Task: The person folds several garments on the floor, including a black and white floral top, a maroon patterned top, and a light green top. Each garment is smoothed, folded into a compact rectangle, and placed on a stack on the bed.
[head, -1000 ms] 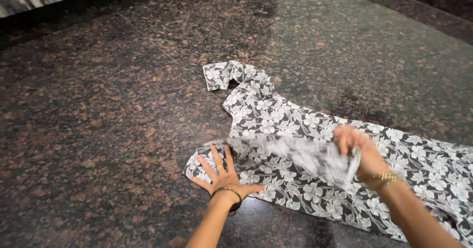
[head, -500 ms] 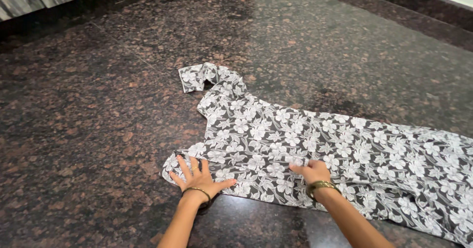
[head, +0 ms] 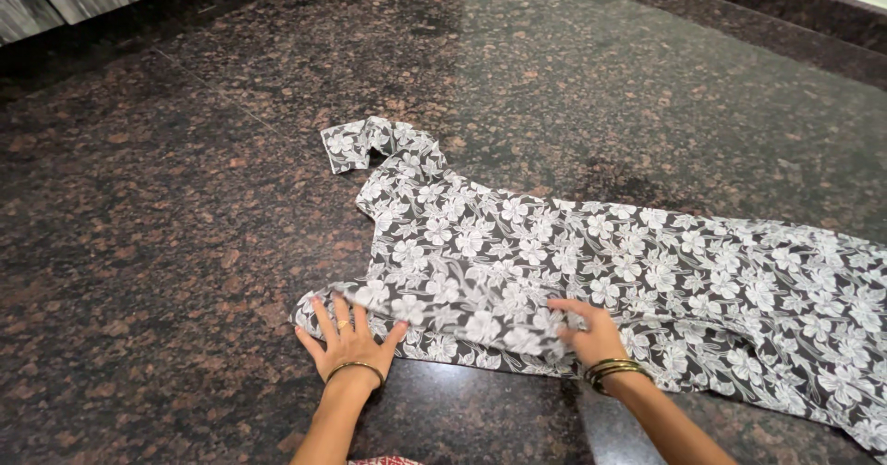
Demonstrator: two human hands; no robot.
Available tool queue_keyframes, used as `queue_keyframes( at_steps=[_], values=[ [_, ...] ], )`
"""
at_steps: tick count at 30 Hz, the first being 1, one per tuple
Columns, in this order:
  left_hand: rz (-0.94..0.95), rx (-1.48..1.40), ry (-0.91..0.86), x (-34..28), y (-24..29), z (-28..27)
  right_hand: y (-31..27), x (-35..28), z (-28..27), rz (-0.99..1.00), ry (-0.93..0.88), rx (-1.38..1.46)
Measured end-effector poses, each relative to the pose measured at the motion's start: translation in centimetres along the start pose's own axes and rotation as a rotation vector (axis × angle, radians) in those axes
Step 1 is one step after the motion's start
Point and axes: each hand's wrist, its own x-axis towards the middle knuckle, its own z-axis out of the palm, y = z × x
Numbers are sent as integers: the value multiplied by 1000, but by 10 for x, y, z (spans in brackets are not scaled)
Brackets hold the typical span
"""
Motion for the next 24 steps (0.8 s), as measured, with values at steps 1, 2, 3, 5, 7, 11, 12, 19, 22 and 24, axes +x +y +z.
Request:
queue_keyframes(
  at_steps=[1,2,3,5,7,11,12,19,22,24],
  values=[
    [-3,11,-8,-1,-1,-2,-2,-2,1,30,-24,-53],
    [-4,22,-15,-1,-1,-4,-6,-2,0,79,-16,18],
    [-9,0,-48,1,-2,-6,-10,-1,0,128,-9,90],
    [-13,-42,-116,7,-7,-6,-20,-1,-5,185,5,138],
    [12,-55,-89,15,-12,2,-22,-6,-14,199,10,84],
    [61,-48,-26,48,-30,5,-6,-29,-25,-141,5,-222],
    [47,-6,0,59,-38,2,4,-40,-31,-143,18,-213],
    [23,204,799,85,6,-26,59,-116,-82,-73,239,-485],
    [441,311,481,48,103,-14,70,-139,-105,-53,416,-670],
    [679,124,488,-4,179,17,78,-151,-118,-44,521,-822]
  ],
)
